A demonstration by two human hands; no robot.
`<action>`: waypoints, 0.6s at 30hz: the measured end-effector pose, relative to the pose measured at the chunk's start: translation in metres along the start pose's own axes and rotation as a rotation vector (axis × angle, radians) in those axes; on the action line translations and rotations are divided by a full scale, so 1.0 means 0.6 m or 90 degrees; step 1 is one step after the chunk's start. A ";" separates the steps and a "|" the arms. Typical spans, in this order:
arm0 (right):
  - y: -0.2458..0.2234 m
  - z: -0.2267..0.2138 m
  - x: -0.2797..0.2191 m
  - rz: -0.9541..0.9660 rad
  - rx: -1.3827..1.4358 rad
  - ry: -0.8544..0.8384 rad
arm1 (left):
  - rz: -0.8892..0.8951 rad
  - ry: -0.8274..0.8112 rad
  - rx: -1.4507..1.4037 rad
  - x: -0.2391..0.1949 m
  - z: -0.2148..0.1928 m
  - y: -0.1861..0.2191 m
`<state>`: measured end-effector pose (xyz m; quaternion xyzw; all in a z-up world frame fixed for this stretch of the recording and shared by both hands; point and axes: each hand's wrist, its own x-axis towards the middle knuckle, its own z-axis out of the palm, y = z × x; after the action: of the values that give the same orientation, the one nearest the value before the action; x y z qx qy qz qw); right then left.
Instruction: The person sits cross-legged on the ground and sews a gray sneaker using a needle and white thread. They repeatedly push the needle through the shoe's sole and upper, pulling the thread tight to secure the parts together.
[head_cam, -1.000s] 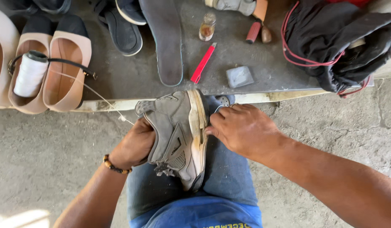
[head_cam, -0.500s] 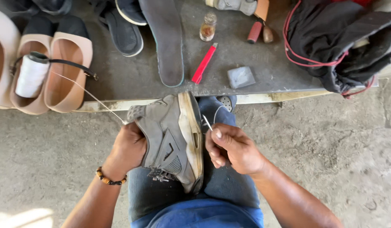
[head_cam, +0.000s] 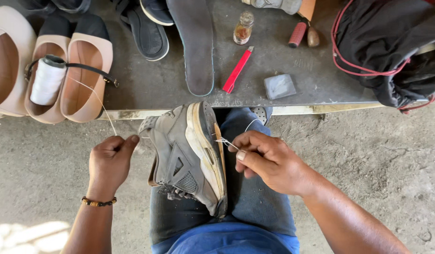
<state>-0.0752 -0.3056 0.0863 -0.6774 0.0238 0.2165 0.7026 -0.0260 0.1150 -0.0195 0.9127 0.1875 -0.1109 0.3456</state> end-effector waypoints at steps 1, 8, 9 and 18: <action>-0.004 0.003 0.007 -0.063 -0.097 0.034 | -0.007 0.008 -0.011 0.001 -0.005 -0.010; -0.031 -0.015 0.020 -0.248 -0.422 0.080 | -0.008 -0.017 -0.045 0.000 0.015 -0.010; -0.039 -0.014 0.018 -0.247 -0.421 0.079 | -0.009 -0.017 -0.045 0.000 0.013 -0.009; -0.009 -0.035 0.001 -0.306 -0.603 0.124 | 0.025 -0.024 -0.058 -0.004 0.013 -0.004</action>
<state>-0.0673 -0.3254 0.0894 -0.9233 -0.1671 -0.0274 0.3448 -0.0297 0.1106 -0.0260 0.8973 0.1682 -0.1126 0.3922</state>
